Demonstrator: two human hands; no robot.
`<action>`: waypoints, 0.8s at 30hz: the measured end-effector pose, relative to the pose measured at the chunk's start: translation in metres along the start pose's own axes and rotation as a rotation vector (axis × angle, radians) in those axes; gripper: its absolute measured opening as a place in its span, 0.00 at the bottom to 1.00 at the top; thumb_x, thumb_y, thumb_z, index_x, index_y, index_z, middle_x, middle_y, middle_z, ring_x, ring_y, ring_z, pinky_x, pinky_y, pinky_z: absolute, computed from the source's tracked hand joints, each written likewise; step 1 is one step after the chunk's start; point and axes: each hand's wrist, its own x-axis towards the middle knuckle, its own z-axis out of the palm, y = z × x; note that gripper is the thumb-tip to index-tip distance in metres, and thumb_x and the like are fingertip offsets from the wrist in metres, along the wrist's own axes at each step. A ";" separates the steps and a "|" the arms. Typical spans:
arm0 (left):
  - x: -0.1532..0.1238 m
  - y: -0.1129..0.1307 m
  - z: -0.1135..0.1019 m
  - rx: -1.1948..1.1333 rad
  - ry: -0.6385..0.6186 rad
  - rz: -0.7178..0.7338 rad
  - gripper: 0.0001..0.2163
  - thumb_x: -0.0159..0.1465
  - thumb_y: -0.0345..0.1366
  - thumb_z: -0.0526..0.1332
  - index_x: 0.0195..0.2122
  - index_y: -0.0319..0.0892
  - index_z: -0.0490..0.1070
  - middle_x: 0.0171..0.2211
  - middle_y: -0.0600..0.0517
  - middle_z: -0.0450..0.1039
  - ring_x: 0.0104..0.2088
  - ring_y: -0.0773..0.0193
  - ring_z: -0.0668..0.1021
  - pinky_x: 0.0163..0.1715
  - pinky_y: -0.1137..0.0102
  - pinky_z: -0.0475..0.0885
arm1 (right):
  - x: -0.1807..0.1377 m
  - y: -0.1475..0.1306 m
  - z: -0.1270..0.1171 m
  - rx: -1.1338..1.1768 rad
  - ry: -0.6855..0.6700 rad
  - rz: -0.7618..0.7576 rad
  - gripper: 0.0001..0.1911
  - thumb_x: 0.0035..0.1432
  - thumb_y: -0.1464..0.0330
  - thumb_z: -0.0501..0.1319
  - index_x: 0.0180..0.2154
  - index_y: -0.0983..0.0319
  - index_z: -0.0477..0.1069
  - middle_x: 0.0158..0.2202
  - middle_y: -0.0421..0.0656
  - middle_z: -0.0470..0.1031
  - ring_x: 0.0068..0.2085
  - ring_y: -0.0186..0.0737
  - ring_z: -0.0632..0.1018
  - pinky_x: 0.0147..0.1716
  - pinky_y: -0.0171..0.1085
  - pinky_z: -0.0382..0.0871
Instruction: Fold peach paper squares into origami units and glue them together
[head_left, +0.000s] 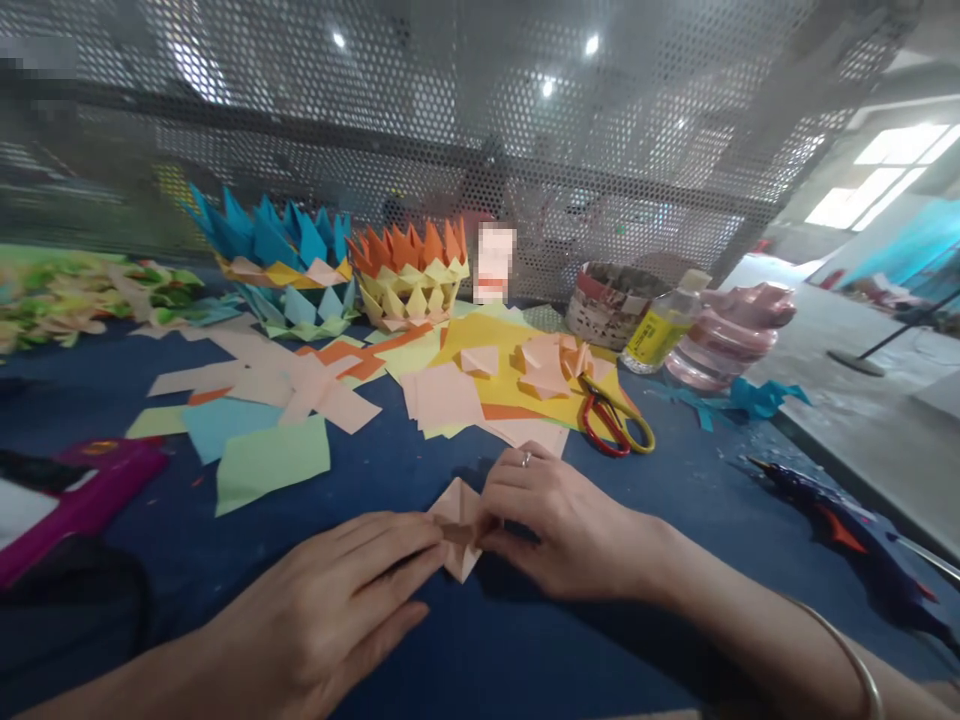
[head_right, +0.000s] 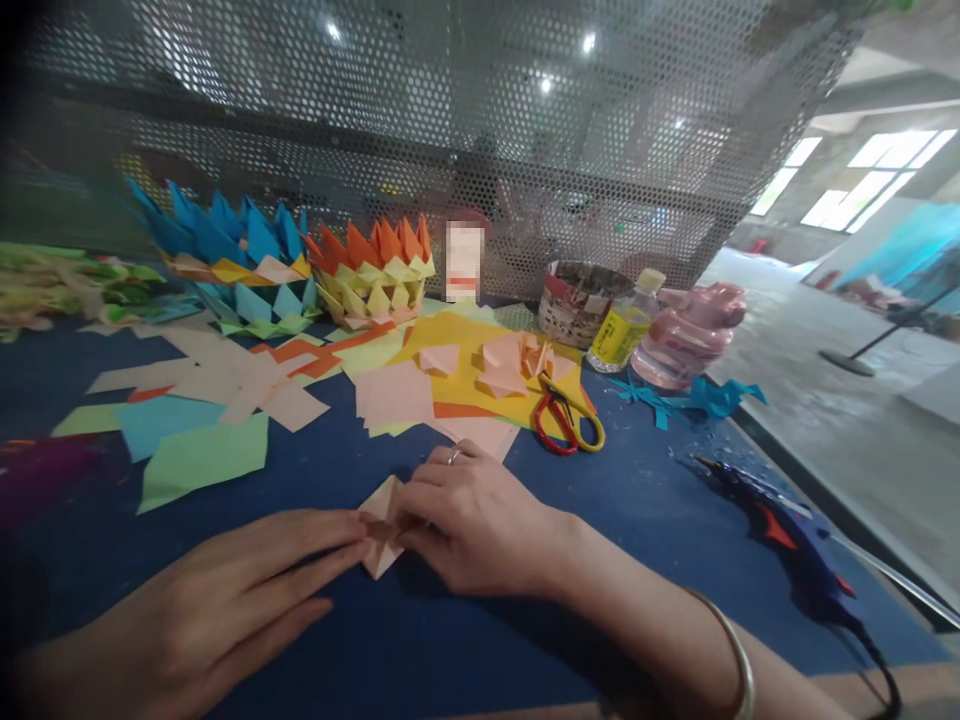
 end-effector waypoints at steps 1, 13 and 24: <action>0.001 0.000 0.000 -0.005 0.017 0.003 0.14 0.73 0.26 0.52 0.54 0.39 0.75 0.51 0.47 0.82 0.53 0.64 0.83 0.57 0.74 0.77 | -0.001 -0.004 0.003 0.028 0.016 0.001 0.05 0.66 0.76 0.63 0.36 0.63 0.73 0.33 0.40 0.78 0.38 0.38 0.77 0.45 0.38 0.64; -0.008 0.005 -0.003 -0.015 -0.012 0.018 0.16 0.73 0.27 0.54 0.57 0.40 0.75 0.54 0.50 0.82 0.57 0.66 0.81 0.63 0.78 0.70 | -0.002 -0.004 0.021 0.211 0.070 -0.028 0.07 0.70 0.76 0.60 0.38 0.63 0.75 0.35 0.43 0.79 0.38 0.38 0.77 0.44 0.36 0.70; -0.016 0.010 0.009 -0.004 -0.022 -0.069 0.19 0.73 0.29 0.52 0.61 0.48 0.73 0.53 0.55 0.82 0.54 0.67 0.83 0.60 0.75 0.74 | -0.005 0.010 0.027 0.079 0.079 -0.202 0.09 0.71 0.78 0.59 0.44 0.64 0.77 0.40 0.45 0.83 0.41 0.37 0.78 0.45 0.36 0.71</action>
